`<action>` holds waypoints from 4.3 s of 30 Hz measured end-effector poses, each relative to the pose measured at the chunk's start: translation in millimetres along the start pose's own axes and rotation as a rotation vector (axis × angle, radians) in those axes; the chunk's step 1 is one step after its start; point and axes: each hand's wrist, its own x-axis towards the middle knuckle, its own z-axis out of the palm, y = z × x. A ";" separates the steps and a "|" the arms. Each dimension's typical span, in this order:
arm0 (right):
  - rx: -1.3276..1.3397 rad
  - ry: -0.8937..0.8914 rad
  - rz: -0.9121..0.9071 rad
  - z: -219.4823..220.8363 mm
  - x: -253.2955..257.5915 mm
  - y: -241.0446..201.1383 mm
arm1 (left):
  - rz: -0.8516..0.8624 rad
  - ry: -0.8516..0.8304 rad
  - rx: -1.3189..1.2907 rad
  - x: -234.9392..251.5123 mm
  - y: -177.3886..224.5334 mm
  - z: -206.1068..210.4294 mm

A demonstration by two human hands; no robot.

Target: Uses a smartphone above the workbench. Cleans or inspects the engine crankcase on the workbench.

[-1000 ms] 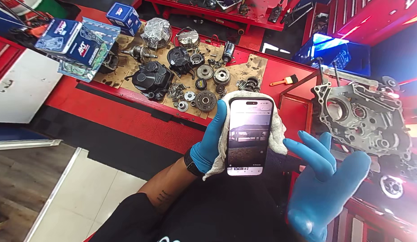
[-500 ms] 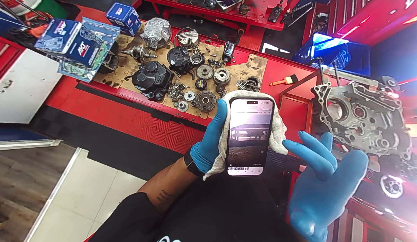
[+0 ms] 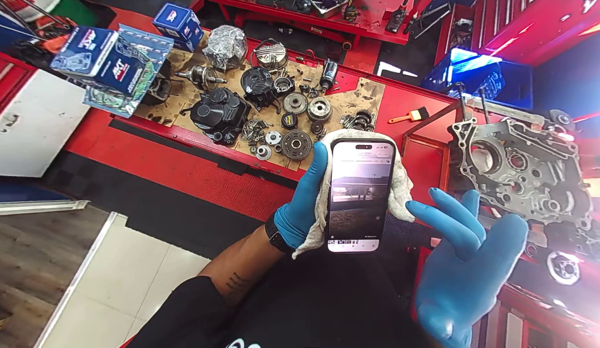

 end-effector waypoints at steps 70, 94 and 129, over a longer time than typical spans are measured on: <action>-0.010 0.009 0.002 0.8 -1.9 -1.9 | 0.027 -0.024 0.024 0.4 0.3 -0.4; -0.011 0.015 0.005 0.1 -3.7 -4.6 | 0.017 -0.036 0.008 -0.7 -0.2 -0.3; 0.010 0.021 0.011 -0.6 -1.3 -1.1 | 0.001 -0.048 0.003 2.9 0.9 -1.2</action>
